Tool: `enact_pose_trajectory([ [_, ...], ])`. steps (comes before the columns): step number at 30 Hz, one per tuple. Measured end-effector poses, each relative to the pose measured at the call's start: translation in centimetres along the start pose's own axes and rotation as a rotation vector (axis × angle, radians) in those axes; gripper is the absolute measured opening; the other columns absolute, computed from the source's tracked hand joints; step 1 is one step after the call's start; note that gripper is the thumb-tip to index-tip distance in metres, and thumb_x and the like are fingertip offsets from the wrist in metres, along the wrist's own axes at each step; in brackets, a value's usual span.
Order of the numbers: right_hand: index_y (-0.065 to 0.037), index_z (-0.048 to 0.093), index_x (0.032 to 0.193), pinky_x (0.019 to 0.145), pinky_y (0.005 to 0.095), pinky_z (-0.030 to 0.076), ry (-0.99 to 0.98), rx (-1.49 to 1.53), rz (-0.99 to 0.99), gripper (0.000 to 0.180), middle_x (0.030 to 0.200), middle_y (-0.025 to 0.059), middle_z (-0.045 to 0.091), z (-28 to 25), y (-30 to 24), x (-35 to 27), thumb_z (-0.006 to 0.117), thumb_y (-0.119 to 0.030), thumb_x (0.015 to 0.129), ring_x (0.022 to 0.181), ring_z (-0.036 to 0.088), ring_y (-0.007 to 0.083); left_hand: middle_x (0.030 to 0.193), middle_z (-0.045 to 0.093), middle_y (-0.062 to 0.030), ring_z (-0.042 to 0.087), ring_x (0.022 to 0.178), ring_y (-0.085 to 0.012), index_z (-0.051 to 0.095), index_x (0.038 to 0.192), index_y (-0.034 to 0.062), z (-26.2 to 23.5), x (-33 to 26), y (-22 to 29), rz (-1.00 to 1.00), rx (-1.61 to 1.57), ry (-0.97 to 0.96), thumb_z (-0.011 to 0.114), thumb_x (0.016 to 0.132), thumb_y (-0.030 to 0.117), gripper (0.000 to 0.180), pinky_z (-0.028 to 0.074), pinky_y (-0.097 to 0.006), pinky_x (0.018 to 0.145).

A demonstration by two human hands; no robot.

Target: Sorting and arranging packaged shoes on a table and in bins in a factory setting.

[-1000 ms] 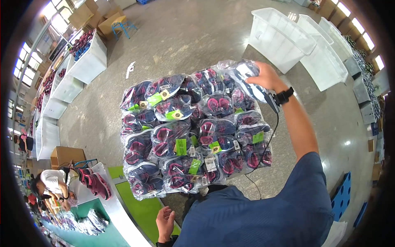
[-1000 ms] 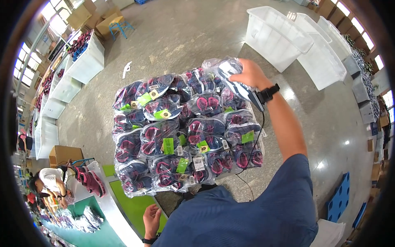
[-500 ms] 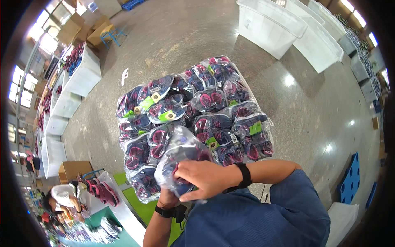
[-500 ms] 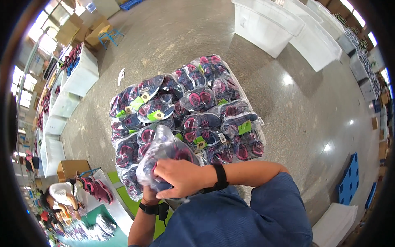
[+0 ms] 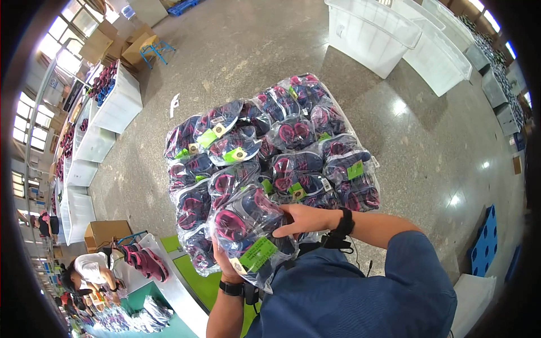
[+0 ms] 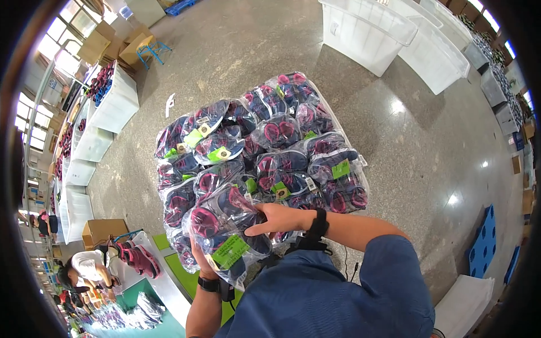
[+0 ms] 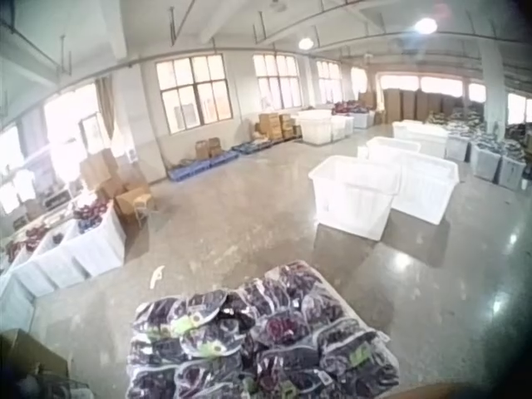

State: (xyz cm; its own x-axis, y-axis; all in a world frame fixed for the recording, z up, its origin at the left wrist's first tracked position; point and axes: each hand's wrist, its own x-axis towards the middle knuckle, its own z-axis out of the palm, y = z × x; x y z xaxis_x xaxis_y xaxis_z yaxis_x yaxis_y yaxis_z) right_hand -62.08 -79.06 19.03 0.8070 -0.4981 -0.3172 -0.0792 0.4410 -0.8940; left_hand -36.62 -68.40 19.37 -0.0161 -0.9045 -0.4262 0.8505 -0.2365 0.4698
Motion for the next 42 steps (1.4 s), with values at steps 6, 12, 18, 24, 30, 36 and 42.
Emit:
enact_pose_trajectory([
  [6, -0.004, 0.061, 0.131, 0.061, 0.0226, 0.042, -0.066, 0.082, 0.085, 0.057, 0.103, 0.0011, 0.066, -0.1, 1.5, 1.3, 0.079, -0.041, 0.091, 0.076, 0.059, 0.0106, 0.128, 0.068, -0.0158, 0.068, 0.110, -0.0345, 0.056, 0.141, 0.0045, -4.2, 0.5, 0.4, 0.000, -0.024, 0.064, 0.038, 0.106, 0.054, 0.063, 0.057, -0.050, 0.095],
  [12, -0.003, 0.064, 0.124, 0.065, 0.0235, 0.053, -0.191, 0.627, 0.213, 0.043, 0.104, 0.0023, 0.073, -1.0, 1.3, 2.1, 0.075, -0.033, 0.096, 0.081, 0.070, 0.0110, 0.138, 0.063, -0.0161, 0.063, 0.120, -0.0378, 0.049, 0.148, 0.0044, -4.0, 0.4, 0.1, -0.035, -0.079, -0.001, 0.039, 0.102, 0.066, 0.077, 0.052, -0.052, 0.102],
  [18, 0.001, 0.067, 0.116, 0.082, 0.0284, 0.060, 0.075, 0.470, -0.194, 0.029, 0.103, 0.0077, 0.075, -7.5, -3.0, 3.8, 0.060, -0.025, 0.105, 0.088, 0.074, 0.0143, 0.148, 0.052, -0.0193, 0.051, 0.134, -0.0340, 0.034, 0.159, 0.0089, -0.8, 0.5, 0.1, -0.086, 0.000, 0.034, 0.031, 0.105, 0.067, 0.079, 0.044, -0.051, 0.110],
  [24, -0.012, 0.068, 0.110, 0.053, 0.0228, 0.048, 0.724, 0.709, -0.196, 0.022, 0.098, 0.0010, 0.075, -18.1, -5.7, 7.6, 0.063, -0.033, 0.104, 0.074, 0.071, 0.0110, 0.123, 0.066, -0.0153, 0.063, 0.113, -0.0299, 0.050, 0.143, 0.0067, -8.1, -3.8, -1.3, -0.057, 0.197, 0.310, 0.035, 0.106, 0.064, 0.069, 0.050, -0.049, 0.100],
  [30, -0.009, 0.066, 0.095, 0.049, 0.0236, 0.045, 0.832, 0.891, -0.540, 0.030, 0.083, 0.0037, 0.070, -33.5, -0.8, 15.2, 0.062, -0.037, 0.104, 0.060, 0.059, 0.0119, 0.114, 0.066, -0.0132, 0.062, 0.103, -0.0273, 0.053, 0.137, 0.0065, -13.3, -10.5, -2.6, -0.062, 0.311, 0.587, 0.038, 0.106, 0.063, 0.066, 0.051, -0.046, 0.094],
  [36, 0.004, 0.060, 0.103, 0.042, 0.0308, 0.043, 1.230, 0.834, -0.181, 0.034, 0.080, 0.0169, 0.070, -40.0, 7.4, 22.0, 0.061, -0.030, 0.104, 0.051, 0.058, 0.0194, 0.112, 0.064, -0.0137, 0.061, 0.108, -0.0300, 0.063, 0.129, 0.0066, -14.9, -14.9, -2.2, -0.087, 0.294, 0.760, 0.052, 0.104, 0.054, 0.054, 0.049, -0.049, 0.094],
  [42, 0.010, 0.054, 0.098, 0.040, 0.0357, 0.044, 1.275, 0.702, 0.015, 0.023, 0.082, 0.0241, 0.067, -39.5, 7.6, 23.9, 0.054, -0.013, 0.096, 0.054, 0.062, 0.0246, 0.129, 0.060, -0.0153, 0.057, 0.118, -0.0311, 0.055, 0.142, 0.0082, -19.4, -18.8, -1.6, -0.185, 0.480, 0.864, 0.046, 0.105, 0.060, 0.065, 0.045, -0.048, 0.101],
])
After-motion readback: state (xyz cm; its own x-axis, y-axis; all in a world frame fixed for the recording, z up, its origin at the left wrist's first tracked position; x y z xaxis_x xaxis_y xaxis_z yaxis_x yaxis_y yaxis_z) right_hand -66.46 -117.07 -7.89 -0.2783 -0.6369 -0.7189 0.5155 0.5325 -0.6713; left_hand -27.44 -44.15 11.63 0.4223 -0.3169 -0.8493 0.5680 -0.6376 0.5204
